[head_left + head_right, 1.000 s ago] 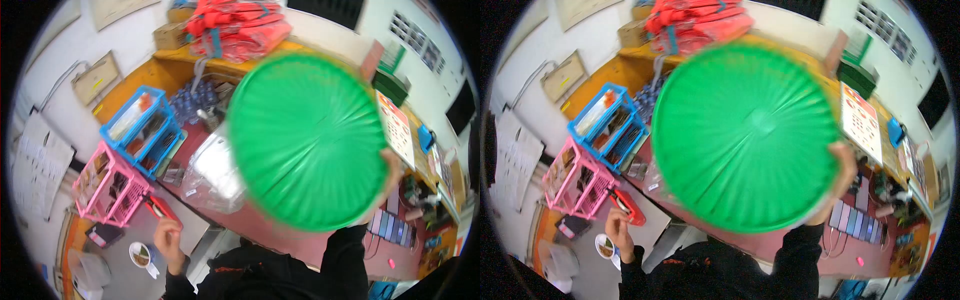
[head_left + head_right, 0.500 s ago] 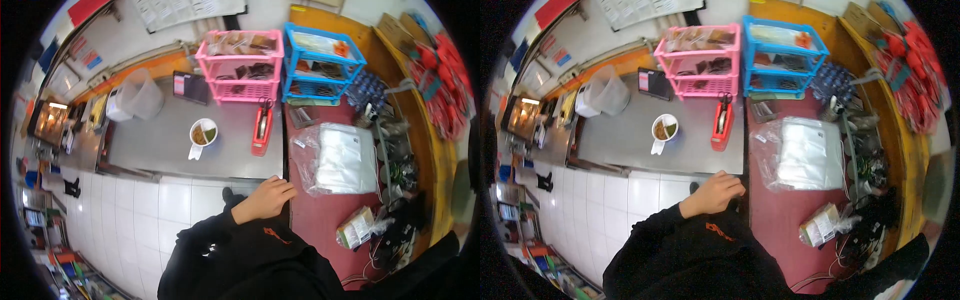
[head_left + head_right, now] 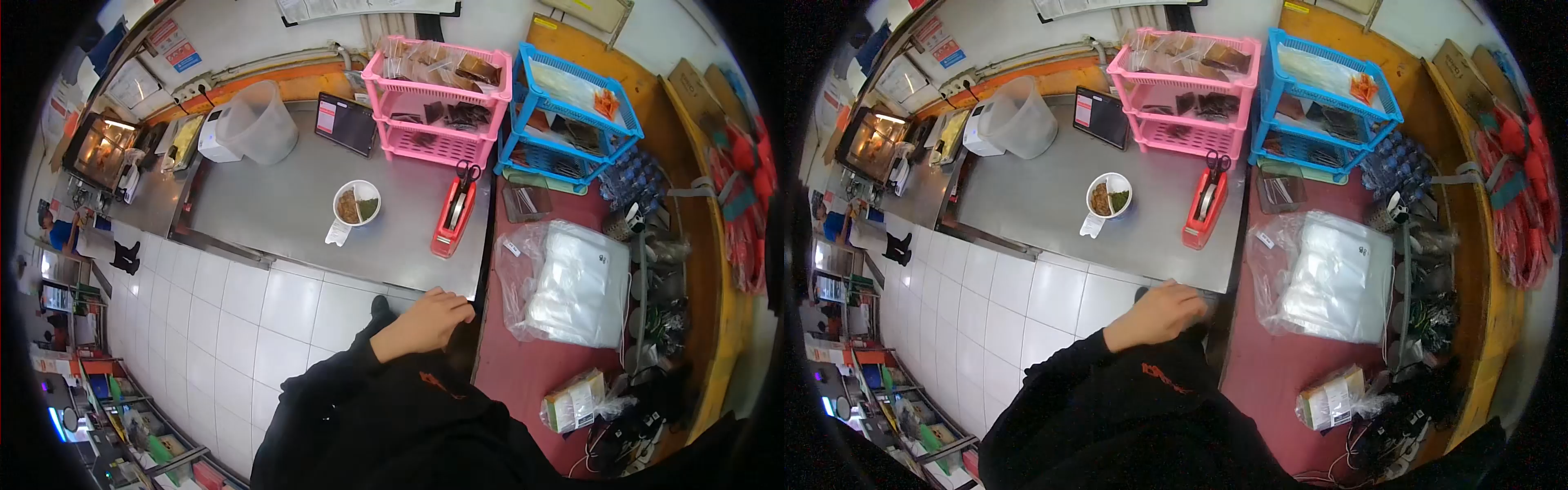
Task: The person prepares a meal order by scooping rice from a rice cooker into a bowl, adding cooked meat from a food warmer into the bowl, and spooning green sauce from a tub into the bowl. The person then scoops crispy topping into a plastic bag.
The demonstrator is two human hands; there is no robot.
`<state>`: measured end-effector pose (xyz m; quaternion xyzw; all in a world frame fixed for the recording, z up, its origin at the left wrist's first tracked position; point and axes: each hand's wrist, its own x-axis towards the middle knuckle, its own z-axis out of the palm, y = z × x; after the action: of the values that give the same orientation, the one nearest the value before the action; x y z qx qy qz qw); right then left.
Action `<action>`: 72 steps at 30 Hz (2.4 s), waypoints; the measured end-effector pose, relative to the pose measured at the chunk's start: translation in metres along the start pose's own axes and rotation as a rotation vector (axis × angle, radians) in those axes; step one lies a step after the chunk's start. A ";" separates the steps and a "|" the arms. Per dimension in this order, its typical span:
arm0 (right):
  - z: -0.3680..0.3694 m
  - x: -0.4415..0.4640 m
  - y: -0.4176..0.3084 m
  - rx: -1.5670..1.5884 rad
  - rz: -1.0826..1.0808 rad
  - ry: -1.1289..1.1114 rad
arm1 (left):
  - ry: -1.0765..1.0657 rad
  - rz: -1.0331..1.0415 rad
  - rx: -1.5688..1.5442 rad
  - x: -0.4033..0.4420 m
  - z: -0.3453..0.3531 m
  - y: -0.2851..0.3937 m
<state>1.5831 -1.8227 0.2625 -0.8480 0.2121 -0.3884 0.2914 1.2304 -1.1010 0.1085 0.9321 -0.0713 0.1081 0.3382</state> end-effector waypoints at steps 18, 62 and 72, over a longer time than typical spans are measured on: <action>0.053 -0.512 -0.410 0.025 -0.625 -1.368 | 0.684 -0.809 -1.060 0.173 -0.219 -0.464; 0.215 -0.702 -0.425 0.680 0.236 -1.643 | -0.090 -0.366 -1.051 0.095 -0.068 -0.247; 0.240 -0.699 -0.421 0.323 -0.219 -1.338 | -0.182 -0.434 -1.083 0.096 -0.042 -0.279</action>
<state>1.4021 -1.0223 0.0386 -0.8677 -0.1604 0.1639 0.4411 1.3744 -0.8674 -0.0077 0.6254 0.0473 -0.0957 0.7730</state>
